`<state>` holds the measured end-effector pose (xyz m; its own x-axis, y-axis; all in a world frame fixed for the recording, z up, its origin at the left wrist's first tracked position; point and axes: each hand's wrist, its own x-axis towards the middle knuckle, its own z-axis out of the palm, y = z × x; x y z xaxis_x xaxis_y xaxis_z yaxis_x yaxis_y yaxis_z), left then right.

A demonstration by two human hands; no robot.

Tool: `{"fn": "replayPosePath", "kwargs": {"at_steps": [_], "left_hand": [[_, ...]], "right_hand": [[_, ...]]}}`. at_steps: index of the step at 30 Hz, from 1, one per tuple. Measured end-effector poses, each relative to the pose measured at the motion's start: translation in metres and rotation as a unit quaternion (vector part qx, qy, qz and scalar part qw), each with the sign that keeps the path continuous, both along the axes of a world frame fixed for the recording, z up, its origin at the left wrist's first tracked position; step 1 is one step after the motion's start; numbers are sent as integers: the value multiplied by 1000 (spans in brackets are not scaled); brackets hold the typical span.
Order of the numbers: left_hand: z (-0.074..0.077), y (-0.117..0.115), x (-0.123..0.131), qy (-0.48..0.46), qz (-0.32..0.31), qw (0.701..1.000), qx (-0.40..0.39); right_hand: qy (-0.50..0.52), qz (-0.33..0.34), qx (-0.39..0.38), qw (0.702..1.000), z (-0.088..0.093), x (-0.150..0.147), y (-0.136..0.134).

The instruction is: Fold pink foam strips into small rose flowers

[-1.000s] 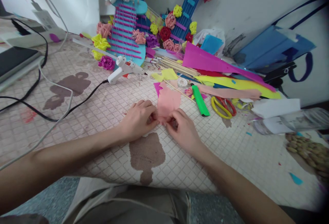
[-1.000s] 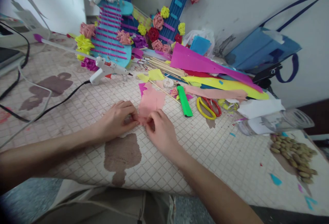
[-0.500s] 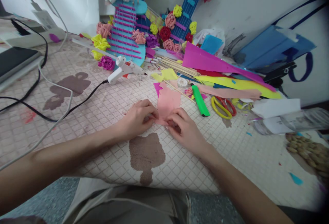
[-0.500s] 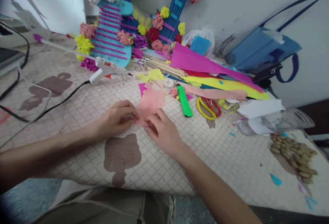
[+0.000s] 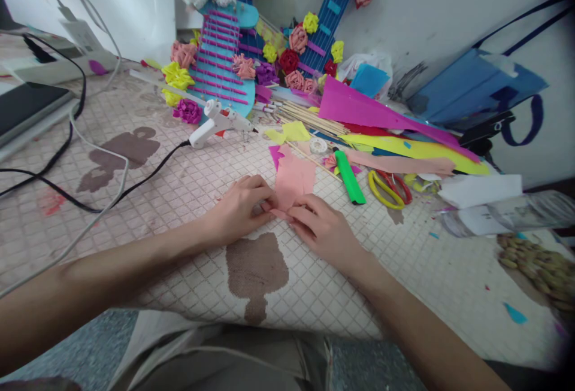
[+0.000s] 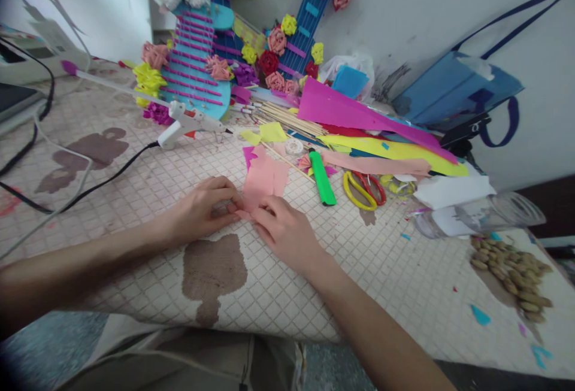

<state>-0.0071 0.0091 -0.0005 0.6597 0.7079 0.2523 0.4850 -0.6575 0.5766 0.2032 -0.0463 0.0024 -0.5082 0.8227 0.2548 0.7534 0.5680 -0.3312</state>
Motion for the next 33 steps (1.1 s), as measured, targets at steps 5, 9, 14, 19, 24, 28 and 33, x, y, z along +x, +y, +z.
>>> {"fn": "replayPosePath", "kwargs": {"at_steps": [5, 9, 14, 19, 24, 28, 33], "left_hand": [[1, -1, 0, -7, 2, 1000, 13], [1, -1, 0, -13, 1, 1000, 23], [1, -2, 0, -11, 0, 999, 32], [1, 0, 1, -15, 7, 999, 34], [0, 2, 3, -11, 22, 999, 28], [0, 4, 5, 3, 23, 999, 28], [-1, 7, 7, 38, 48, 997, 36]], "right_hand": [[-13, -3, 9, 1000, 0, 0, 0], [-14, -8, 15, 1000, -1, -1, 0], [-19, -10, 33, 999, -1, -2, 0], [39, -32, -13, 999, -1, -3, 3], [106, -67, -50, 991, -1, -4, 8], [110, -85, -59, 989, 0, -6, 13], [86, -115, -60, 988, -1, -8, 16]]}}
